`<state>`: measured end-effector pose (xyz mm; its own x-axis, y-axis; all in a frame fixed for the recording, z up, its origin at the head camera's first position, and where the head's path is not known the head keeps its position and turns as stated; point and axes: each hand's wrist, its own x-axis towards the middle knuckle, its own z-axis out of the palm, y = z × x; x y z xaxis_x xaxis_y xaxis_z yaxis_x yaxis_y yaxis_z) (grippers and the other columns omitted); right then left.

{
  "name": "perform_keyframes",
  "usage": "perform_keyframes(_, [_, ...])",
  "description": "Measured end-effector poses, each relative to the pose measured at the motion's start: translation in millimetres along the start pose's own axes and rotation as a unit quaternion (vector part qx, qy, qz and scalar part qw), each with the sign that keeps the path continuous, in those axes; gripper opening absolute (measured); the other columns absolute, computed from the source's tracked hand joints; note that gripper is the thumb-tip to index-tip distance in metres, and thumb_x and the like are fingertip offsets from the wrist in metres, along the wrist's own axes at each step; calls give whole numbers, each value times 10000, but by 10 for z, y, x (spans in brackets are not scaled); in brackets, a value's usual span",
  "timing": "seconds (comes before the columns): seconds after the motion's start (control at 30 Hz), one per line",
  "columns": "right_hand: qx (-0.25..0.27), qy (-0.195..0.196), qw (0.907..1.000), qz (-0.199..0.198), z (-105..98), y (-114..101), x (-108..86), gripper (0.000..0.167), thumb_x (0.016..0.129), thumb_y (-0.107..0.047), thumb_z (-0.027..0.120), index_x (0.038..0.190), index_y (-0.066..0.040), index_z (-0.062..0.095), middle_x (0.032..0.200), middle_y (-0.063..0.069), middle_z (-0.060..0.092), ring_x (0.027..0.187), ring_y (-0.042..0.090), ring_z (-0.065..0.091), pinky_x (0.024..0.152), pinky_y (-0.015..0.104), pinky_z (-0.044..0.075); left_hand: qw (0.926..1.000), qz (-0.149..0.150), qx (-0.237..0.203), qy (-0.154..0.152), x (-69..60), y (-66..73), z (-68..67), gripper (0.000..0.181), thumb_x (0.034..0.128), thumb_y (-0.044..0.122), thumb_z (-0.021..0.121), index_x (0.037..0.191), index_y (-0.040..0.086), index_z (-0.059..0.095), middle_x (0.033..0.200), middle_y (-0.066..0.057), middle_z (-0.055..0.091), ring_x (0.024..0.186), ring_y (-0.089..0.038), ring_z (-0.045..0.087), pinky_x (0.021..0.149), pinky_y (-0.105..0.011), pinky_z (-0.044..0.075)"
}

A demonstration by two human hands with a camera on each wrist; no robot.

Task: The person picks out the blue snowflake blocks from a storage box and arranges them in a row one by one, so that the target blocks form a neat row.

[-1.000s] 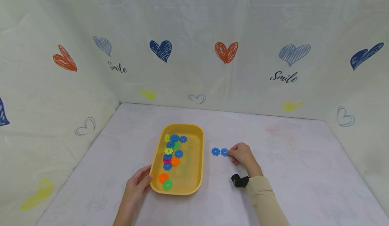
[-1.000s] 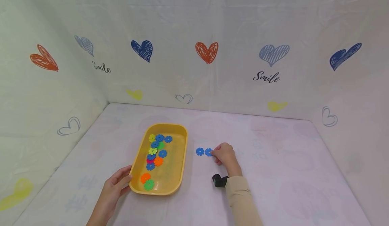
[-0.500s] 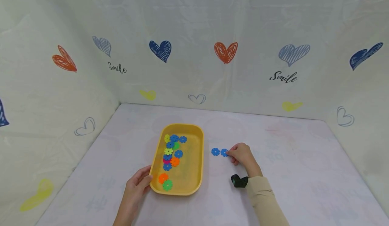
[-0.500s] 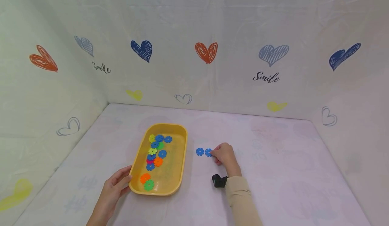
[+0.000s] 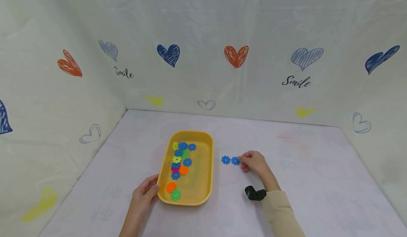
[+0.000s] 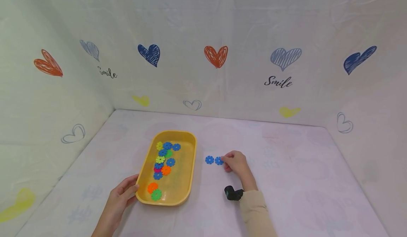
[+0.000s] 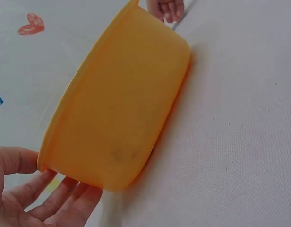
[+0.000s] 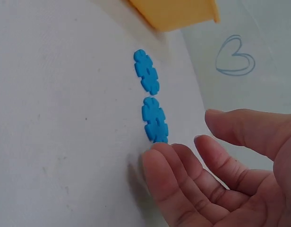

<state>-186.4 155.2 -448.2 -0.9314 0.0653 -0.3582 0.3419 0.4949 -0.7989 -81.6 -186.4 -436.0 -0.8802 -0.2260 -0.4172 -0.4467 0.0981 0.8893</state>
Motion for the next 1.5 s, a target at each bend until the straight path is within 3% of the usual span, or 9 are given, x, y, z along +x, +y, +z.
perform_keyframes(0.33, [561,-49,9965,-622,11,-237,-199,268,891,-191,599,1024,42,606,957,208,659,716,142,627,703,295,553,10000,-14,49,13,-14,18,-6,423,929,163,515,1333,46,472,1312,-198,509,978,-140,582,770,-218,526])
perform_keyframes(0.57, [698,-189,9923,-1005,133,-533,-350,280,879,-240,622,1026,0,621,990,181,663,856,268,648,787,326,546,9999,-59,121,39,-8,11,-6,419,928,159,506,1334,61,472,1315,-187,509,989,-149,579,792,-233,527])
perform_keyframes(0.9, [943,-975,9783,-1567,491,-837,-398,263,870,-169,628,1046,27,624,962,171,664,877,291,630,814,390,534,9999,31,131,34,-16,4,-2,417,938,163,504,1333,38,469,1310,-203,510,1000,-159,581,790,-239,529])
perform_keyframes(1.27, [626,-1780,9687,-1611,924,-1011,-282,322,871,-175,628,1107,44,620,973,131,654,917,344,618,816,361,536,9999,-12,136,19,-16,10,-7,411,939,154,503,1334,45,470,1321,-204,502,1033,-190,579,846,-294,525])
perform_keyframes(1.5, [314,-2269,9609,-1554,1157,-1070,-181,301,852,-170,645,1087,19,637,961,100,662,822,244,622,775,339,539,10000,54,36,-25,-8,3,-5,412,936,153,514,1328,35,475,1316,-206,506,1047,-200,580,853,-301,523])
